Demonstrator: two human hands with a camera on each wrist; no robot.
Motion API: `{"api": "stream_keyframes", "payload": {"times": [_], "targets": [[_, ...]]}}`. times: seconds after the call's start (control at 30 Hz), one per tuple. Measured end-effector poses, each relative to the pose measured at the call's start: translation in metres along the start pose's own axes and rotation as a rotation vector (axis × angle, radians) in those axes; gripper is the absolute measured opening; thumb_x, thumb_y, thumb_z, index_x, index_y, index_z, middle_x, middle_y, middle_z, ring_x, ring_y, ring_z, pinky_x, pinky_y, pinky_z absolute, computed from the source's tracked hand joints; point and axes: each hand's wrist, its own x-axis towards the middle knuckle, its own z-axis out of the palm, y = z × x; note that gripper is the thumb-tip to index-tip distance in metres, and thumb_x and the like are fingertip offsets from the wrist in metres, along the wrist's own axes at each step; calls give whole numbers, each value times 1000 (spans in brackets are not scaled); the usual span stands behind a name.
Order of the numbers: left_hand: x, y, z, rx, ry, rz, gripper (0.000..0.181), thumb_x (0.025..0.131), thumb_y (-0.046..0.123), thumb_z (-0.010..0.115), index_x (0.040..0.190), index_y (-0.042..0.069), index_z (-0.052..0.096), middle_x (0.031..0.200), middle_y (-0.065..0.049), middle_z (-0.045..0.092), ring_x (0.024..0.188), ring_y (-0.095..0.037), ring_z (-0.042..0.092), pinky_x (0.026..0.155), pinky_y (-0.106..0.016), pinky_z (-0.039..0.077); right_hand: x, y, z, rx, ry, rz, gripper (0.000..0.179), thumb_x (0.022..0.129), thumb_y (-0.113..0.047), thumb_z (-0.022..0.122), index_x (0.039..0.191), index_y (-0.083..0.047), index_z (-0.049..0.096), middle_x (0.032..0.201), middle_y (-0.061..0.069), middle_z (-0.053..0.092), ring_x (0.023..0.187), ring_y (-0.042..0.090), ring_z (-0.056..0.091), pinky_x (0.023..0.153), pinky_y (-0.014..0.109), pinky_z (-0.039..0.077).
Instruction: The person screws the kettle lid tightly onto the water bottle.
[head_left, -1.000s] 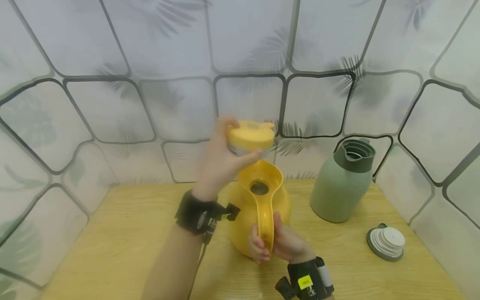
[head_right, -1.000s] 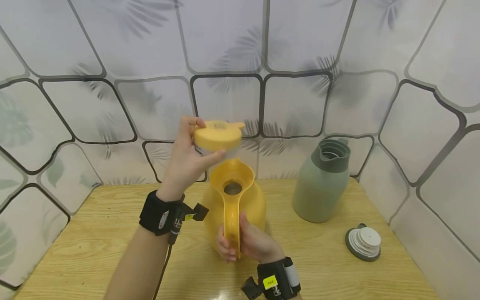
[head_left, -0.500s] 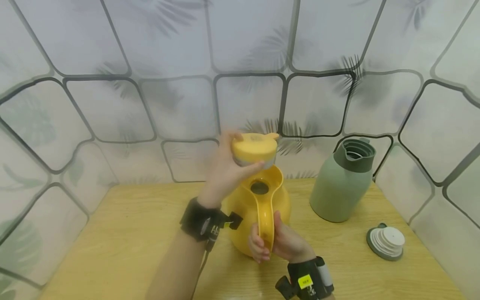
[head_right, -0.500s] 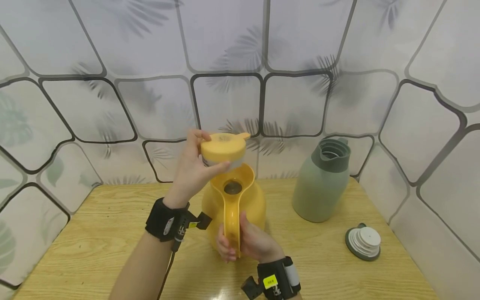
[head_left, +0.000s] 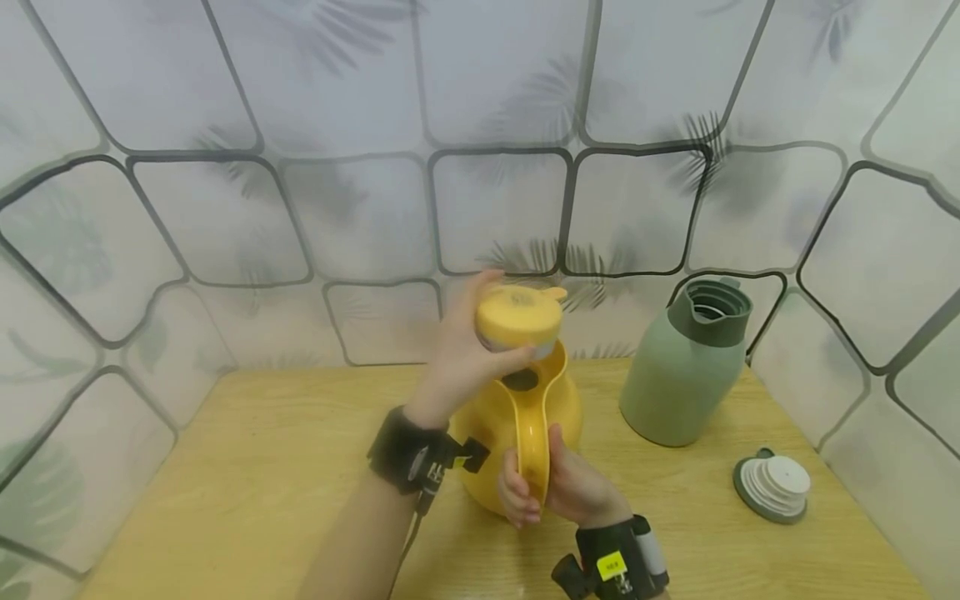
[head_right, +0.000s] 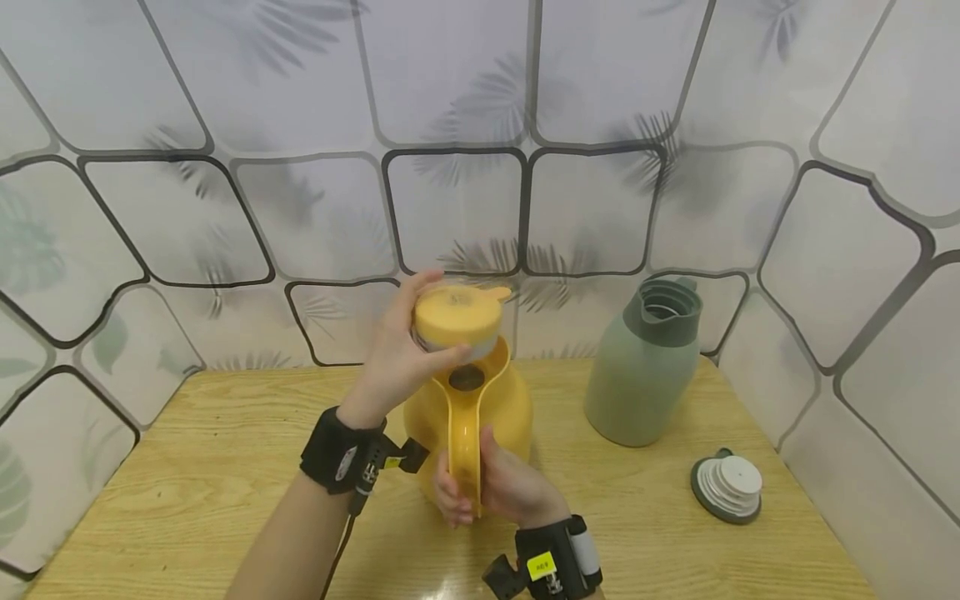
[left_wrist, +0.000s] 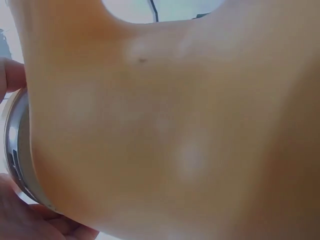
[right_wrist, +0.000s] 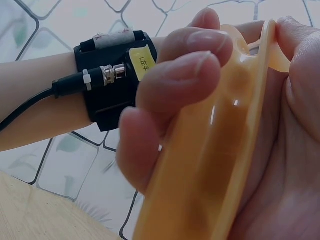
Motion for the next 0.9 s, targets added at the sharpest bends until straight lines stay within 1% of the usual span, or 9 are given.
{"api": "stream_keyframes", "payload": {"times": [0.17, 0.3, 0.5, 0.67, 0.73, 0.83, 0.9], "targets": [[-2, -4, 2, 53, -20, 21, 89, 66, 14, 85, 141, 17, 38, 129, -2, 49, 111, -17, 51, 94, -41, 41, 0, 0, 0, 6, 1, 3, 68, 92, -66, 5, 82, -8, 38, 64, 5, 35, 51, 21, 35, 52, 37, 36], [-3, -5, 2, 72, -31, 43, 89, 66, 14, 85, 141, 17, 38, 129, -2, 49, 111, -17, 51, 94, -41, 41, 0, 0, 0, 12, 3, 6, 67, 92, -66, 5, 83, -9, 40, 64, 5, 35, 51, 21, 35, 52, 37, 36], [-5, -7, 1, 73, -46, 77, 89, 66, 13, 85, 141, 15, 38, 130, -3, 48, 111, -18, 50, 94, -41, 41, 0, 0, 0, 14, 3, 7, 67, 92, -66, 5, 84, -10, 41, 64, 4, 35, 50, 21, 34, 52, 37, 35], [-7, -8, 2, 72, -62, 103, 89, 65, 12, 86, 141, 16, 38, 130, -3, 48, 113, -18, 49, 97, -41, 39, -1, 1, 0, 15, 6, 12, 67, 92, -66, 5, 84, -11, 41, 64, 4, 36, 51, 21, 34, 53, 36, 36], [-7, -8, 3, 74, -65, 112, 90, 65, 12, 86, 141, 16, 38, 130, -3, 48, 114, -17, 49, 97, -40, 39, -1, 1, 0, 16, 7, 10, 67, 92, -66, 5, 85, -11, 42, 65, 4, 36, 51, 21, 35, 53, 36, 36], [-8, -9, 3, 75, -64, 125, 92, 66, 13, 87, 142, 15, 36, 132, -2, 48, 115, -16, 48, 98, -40, 38, -1, 1, 0, 18, 7, 9, 66, 92, -66, 5, 85, -11, 42, 65, 4, 36, 51, 20, 35, 55, 33, 38], [-8, -9, 3, 75, -61, 124, 94, 65, 13, 87, 143, 15, 35, 133, -2, 47, 117, -16, 47, 100, -39, 37, -1, 1, 0, 17, 7, 8, 66, 92, -66, 6, 85, -11, 42, 65, 4, 36, 51, 20, 35, 55, 32, 39]]}}
